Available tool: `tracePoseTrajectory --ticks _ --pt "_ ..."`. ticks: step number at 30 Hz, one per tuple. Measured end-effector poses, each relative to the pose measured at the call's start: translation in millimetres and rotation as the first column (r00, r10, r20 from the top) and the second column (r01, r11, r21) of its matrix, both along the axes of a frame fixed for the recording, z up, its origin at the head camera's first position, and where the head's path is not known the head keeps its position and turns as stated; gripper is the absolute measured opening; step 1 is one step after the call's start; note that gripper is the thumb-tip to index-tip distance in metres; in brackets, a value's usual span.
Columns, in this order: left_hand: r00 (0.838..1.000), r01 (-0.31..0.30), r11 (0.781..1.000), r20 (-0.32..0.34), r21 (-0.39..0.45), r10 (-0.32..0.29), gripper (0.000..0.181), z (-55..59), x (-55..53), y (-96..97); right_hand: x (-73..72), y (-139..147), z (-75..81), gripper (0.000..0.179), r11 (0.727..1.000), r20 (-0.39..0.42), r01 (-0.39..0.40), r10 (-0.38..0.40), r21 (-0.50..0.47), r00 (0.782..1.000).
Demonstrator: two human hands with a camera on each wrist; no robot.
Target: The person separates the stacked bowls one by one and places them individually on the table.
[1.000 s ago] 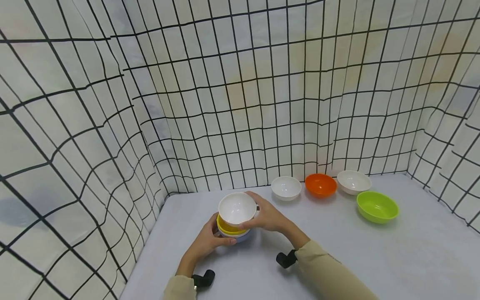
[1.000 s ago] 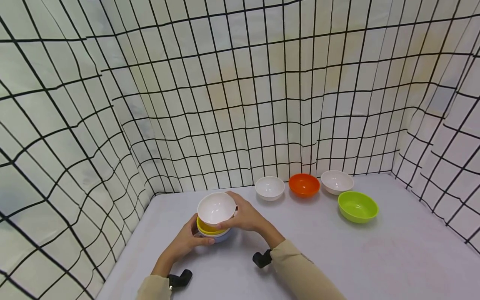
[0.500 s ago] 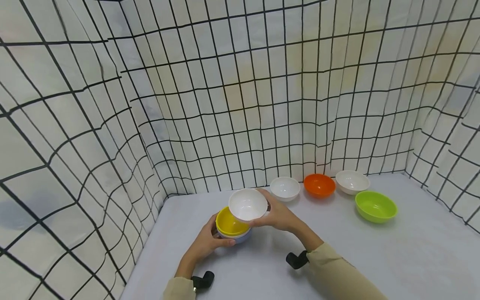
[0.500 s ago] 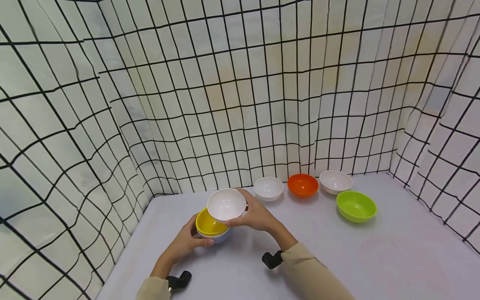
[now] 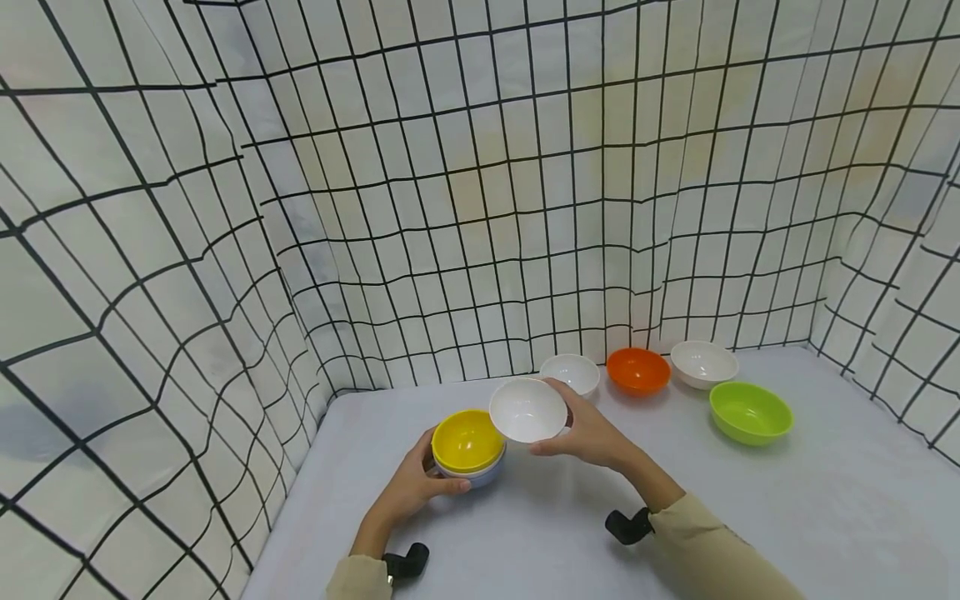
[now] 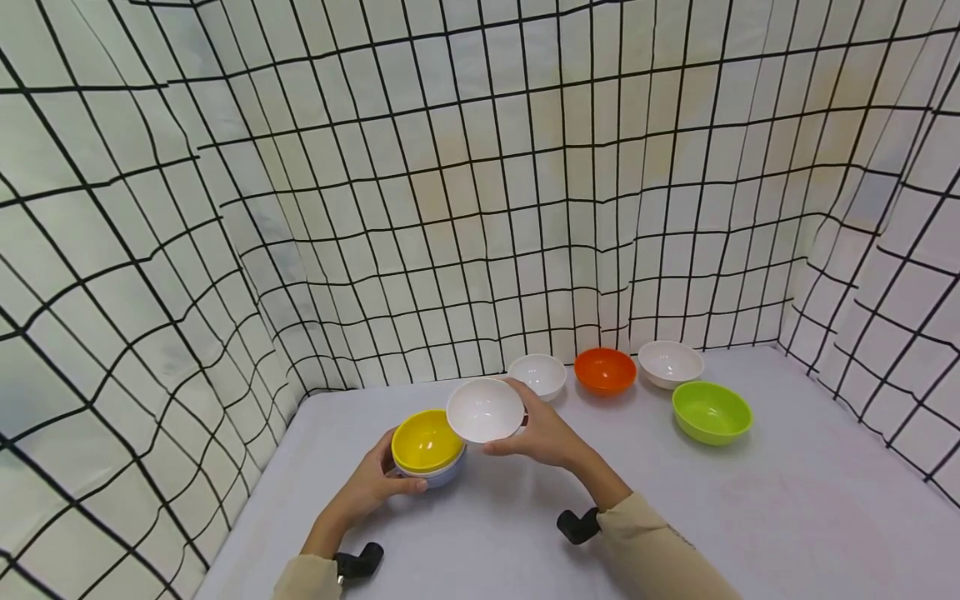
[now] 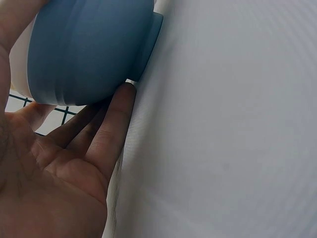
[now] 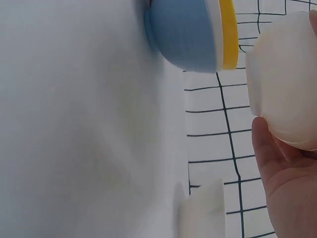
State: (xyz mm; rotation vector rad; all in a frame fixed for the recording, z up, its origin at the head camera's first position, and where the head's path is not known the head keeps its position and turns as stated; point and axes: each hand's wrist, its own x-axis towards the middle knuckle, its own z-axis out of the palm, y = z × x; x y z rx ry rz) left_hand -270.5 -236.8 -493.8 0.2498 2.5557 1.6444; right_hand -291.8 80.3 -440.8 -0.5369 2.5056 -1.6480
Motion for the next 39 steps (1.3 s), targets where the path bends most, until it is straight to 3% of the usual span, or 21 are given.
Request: tracePoseTrajectory --ticks 8,17,21,39 --pt "1.000 0.003 1.000 0.006 0.011 -0.003 0.107 -0.2 -0.2 -0.9 4.1 37.4 -11.4 0.100 0.998 -0.016 0.015 -0.014 0.063 1.000" --pt "1.000 -0.001 1.000 0.016 0.007 0.000 0.108 2.8 0.8 0.2 12.3 83.7 -17.1 0.111 0.992 0.023 0.045 -0.048 0.118 0.999" --pt "1.000 0.005 1.000 0.015 0.012 -0.005 0.108 2.0 0.5 0.4 14.3 100.5 -18.7 0.107 0.989 0.040 0.064 -0.070 0.135 0.997" --pt "1.000 0.009 1.000 0.008 0.006 -0.009 0.108 1.8 0.2 0.9 9.7 144.1 -31.5 0.112 0.966 0.096 0.112 -0.137 0.232 0.986"
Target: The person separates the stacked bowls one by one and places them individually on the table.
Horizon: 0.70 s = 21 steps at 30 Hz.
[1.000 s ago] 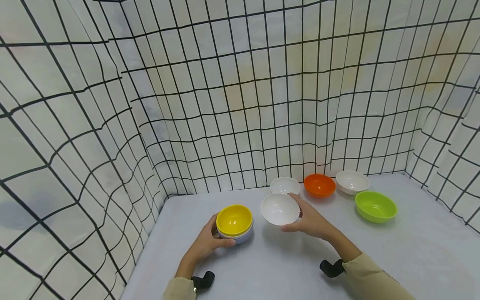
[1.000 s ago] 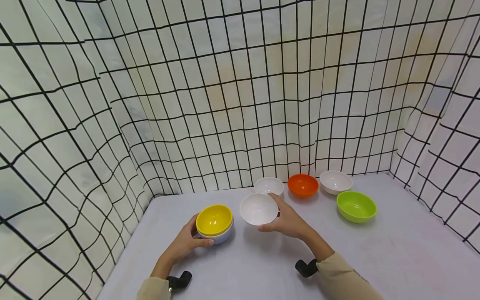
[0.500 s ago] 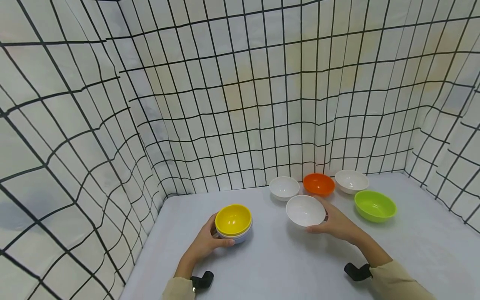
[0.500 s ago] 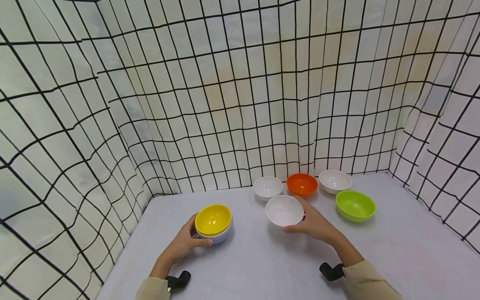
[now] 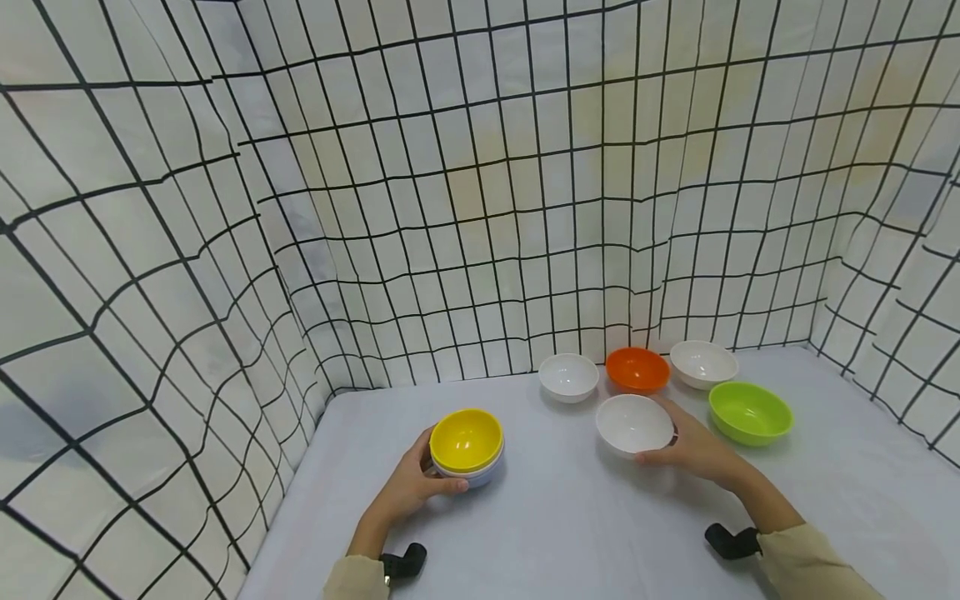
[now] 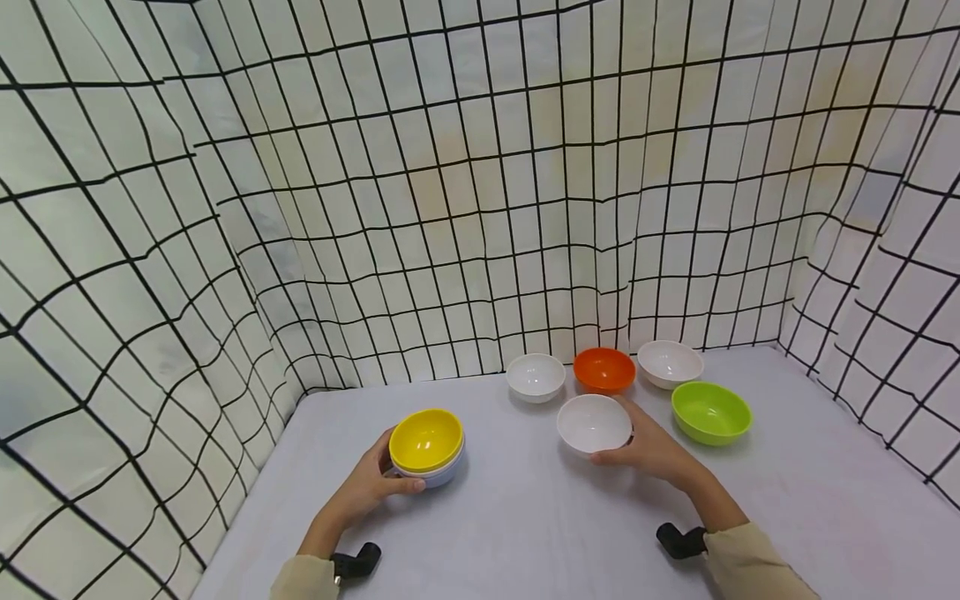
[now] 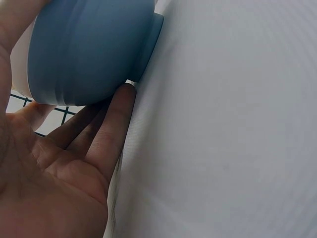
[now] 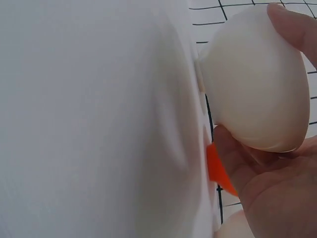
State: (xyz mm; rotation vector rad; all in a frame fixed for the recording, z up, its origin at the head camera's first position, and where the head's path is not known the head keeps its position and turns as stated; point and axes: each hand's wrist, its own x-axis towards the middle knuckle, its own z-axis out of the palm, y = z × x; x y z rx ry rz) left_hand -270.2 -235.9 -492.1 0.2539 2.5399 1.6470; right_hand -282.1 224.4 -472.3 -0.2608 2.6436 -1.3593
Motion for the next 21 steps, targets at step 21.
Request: tracePoseTrajectory --ticks 21 --pt "1.000 0.002 1.000 0.004 0.026 -0.003 0.106 1.7 1.3 -1.0 -5.3 28.7 -5.3 0.119 0.998 0.050 0.033 -0.036 0.060 0.998"
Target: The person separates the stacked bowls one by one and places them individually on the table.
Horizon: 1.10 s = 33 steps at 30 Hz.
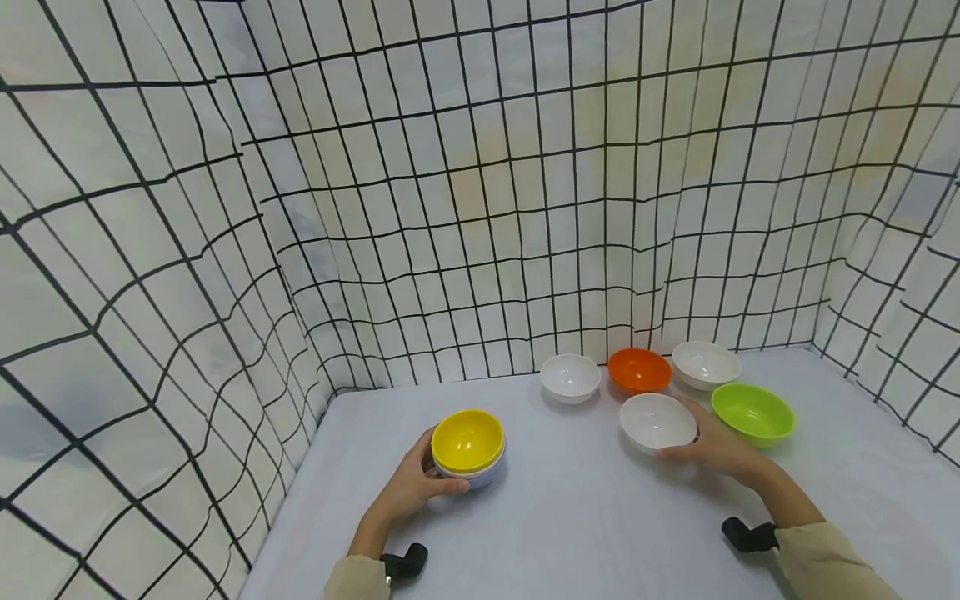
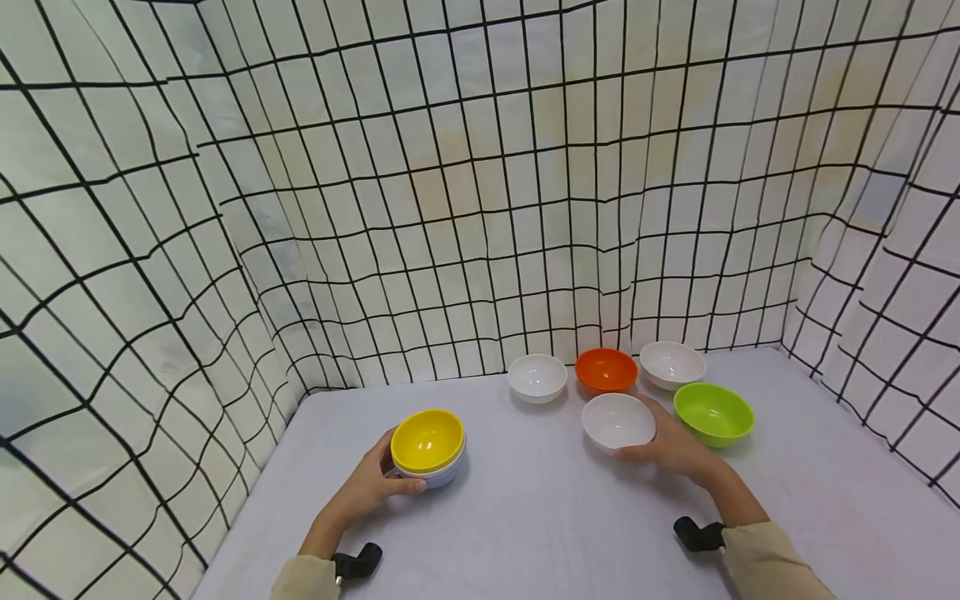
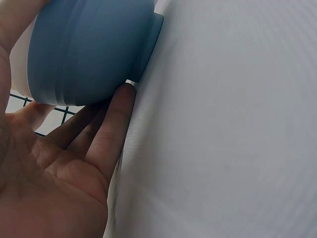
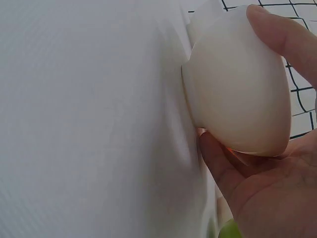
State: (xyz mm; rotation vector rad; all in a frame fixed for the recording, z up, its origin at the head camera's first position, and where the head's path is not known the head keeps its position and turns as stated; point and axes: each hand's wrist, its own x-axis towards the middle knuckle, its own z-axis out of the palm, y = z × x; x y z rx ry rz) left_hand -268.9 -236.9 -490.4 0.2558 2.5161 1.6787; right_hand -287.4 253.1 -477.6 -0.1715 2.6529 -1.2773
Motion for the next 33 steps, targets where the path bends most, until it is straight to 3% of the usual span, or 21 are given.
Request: tracePoseTrajectory --ticks 24,33 --pt "1.000 -0.020 1.000 0.023 0.003 0.020 0.108 -3.2 -2.5 -0.4 -0.6 5.3 1.5 0.126 1.000 0.007 -0.003 0.003 0.012 1.000" --pt "1.000 0.010 1.000 0.009 0.020 -0.011 0.104 -1.4 -1.2 -0.7 1.8 6.1 5.7 0.127 1.000 0.023 -0.015 0.015 -0.001 1.000"
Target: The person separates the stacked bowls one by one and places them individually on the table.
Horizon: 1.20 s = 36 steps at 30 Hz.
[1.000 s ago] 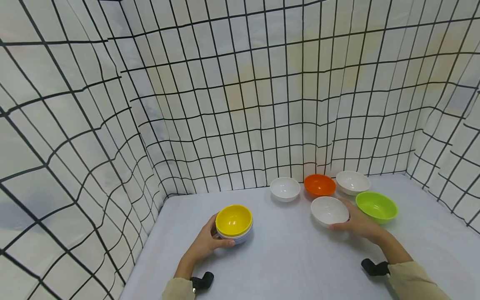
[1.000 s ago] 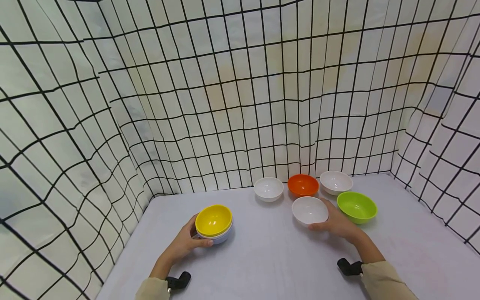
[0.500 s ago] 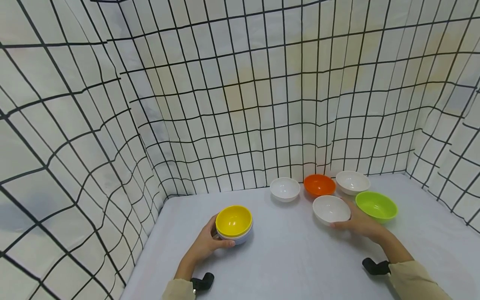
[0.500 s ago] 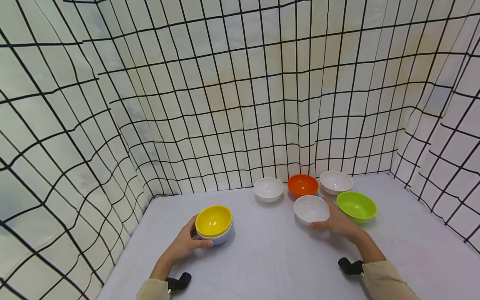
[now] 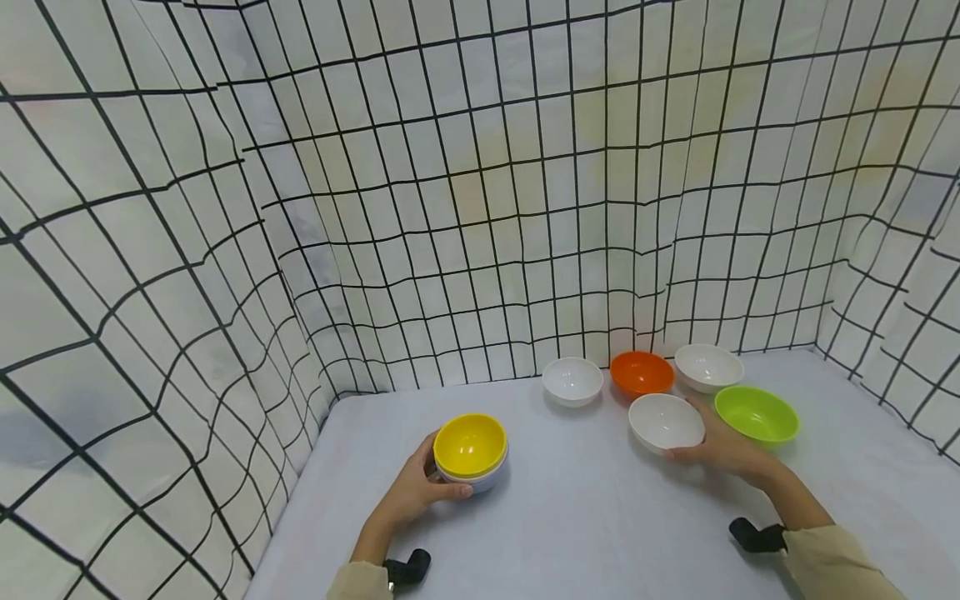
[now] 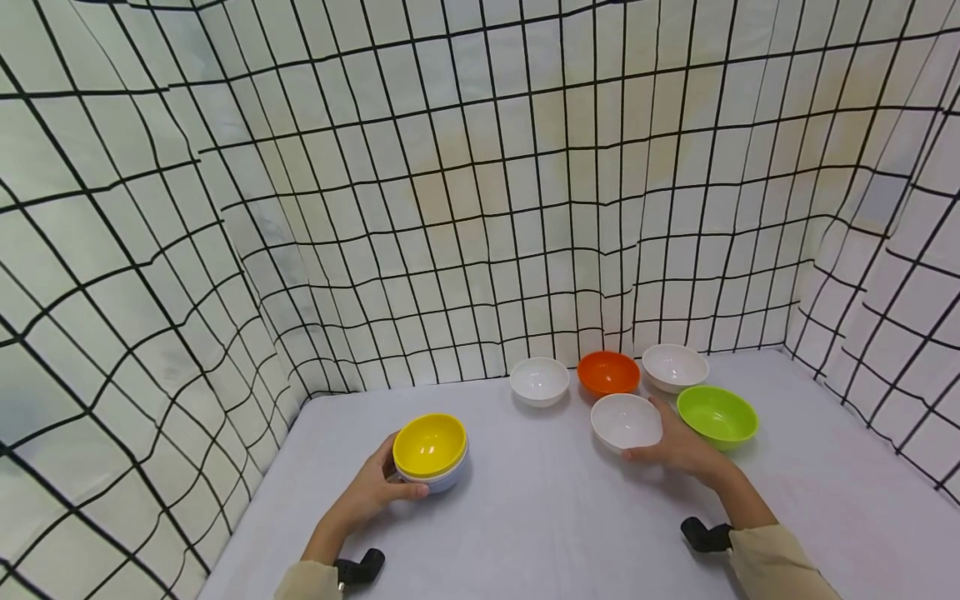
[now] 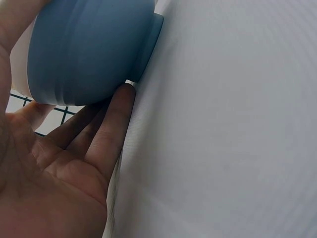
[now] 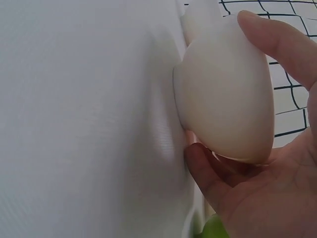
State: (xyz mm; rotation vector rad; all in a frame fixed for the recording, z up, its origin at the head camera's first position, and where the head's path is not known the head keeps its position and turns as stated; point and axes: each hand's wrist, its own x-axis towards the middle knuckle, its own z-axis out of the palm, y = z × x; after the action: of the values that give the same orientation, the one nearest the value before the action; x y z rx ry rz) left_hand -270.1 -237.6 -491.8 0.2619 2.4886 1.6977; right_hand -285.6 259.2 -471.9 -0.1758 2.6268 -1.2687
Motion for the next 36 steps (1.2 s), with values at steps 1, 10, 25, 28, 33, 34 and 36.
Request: tracePoseTrajectory --ticks 1,10,25,28,33,34,36 --pt "1.000 0.001 1.000 -0.001 -0.001 -0.001 0.103 -0.4 0.2 -0.1 0.5 -0.1 0.5 0.128 1.000 0.000 -0.002 0.002 0.003 1.000" --pt "1.000 -0.014 1.000 0.006 -0.006 0.014 0.105 -1.1 1.5 0.7 5.5 -4.4 10.8 0.130 0.998 -0.015 0.001 0.000 0.066 1.000" --pt "1.000 -0.006 1.000 -0.006 -0.020 0.006 0.106 0.2 0.1 0.6 20.6 -29.7 45.4 0.125 0.991 -0.235 0.007 0.024 0.130 0.972" --pt "1.000 -0.002 1.000 -0.001 -0.019 0.002 0.107 0.5 1.8 1.5 25.8 -37.7 48.5 0.123 0.992 -0.213 -0.018 0.044 0.122 0.976" --pt "1.000 0.000 1.000 -0.002 -0.009 0.000 0.104 0.2 1.5 1.6 32.9 -56.0 53.1 0.118 0.993 -0.166 -0.062 0.077 0.097 0.983" --pt "1.000 -0.001 1.000 -0.004 -0.008 0.001 0.103 0.2 1.3 1.1 33.8 -60.3 53.7 0.117 0.994 -0.160 -0.072 0.085 0.083 0.983" --pt "1.000 -0.004 1.000 -0.004 -0.012 0.004 0.104 0.9 1.5 0.2 34.9 -68.9 53.6 0.114 0.994 -0.165 -0.099 0.106 0.048 0.981"
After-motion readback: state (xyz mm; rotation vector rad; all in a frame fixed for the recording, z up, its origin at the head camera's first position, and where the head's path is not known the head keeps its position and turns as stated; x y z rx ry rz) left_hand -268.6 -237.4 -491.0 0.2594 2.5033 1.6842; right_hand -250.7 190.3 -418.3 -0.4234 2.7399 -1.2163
